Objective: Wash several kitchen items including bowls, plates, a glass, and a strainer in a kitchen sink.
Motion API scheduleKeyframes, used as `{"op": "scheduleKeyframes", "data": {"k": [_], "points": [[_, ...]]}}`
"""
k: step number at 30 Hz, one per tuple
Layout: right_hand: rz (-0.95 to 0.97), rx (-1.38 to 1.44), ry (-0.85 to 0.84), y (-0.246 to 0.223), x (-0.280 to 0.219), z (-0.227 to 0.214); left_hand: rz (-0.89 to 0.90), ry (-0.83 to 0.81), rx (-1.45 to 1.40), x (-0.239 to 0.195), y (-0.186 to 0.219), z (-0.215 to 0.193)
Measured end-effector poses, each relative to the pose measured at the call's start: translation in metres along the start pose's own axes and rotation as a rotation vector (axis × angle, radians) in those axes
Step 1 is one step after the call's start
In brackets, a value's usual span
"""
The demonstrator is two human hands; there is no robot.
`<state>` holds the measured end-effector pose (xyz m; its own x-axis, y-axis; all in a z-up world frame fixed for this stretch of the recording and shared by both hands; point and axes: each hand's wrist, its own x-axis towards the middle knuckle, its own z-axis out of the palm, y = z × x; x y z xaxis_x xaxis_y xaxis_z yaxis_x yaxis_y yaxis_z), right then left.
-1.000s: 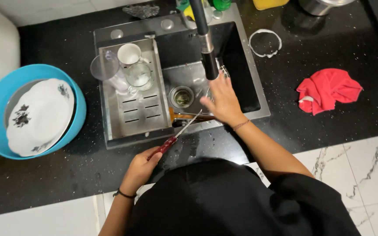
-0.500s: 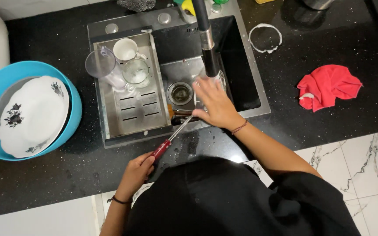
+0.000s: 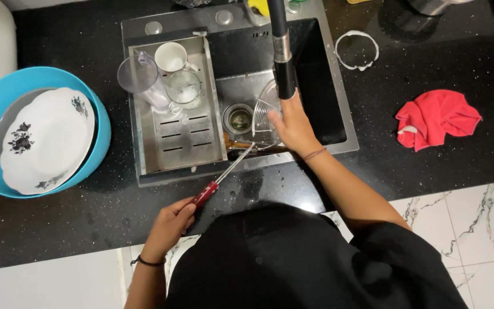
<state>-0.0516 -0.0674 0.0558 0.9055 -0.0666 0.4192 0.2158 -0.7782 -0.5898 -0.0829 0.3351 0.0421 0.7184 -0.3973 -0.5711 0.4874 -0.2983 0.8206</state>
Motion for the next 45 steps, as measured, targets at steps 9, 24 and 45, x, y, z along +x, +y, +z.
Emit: {"op": "scheduleKeyframes", "data": {"k": [9, 24, 45], "points": [[0.072, 0.039, -0.068, 0.000, 0.007, -0.001, -0.027, -0.039, -0.179, -0.011, 0.020, 0.018], [-0.176, -0.296, -0.151, -0.026, -0.006, 0.007, -0.020, -0.104, -0.330, 0.001, 0.034, 0.037], [0.011, -0.062, -0.051, 0.004, -0.009, 0.000, -0.015, -0.138, -0.419, -0.005, 0.025, 0.006]]}}
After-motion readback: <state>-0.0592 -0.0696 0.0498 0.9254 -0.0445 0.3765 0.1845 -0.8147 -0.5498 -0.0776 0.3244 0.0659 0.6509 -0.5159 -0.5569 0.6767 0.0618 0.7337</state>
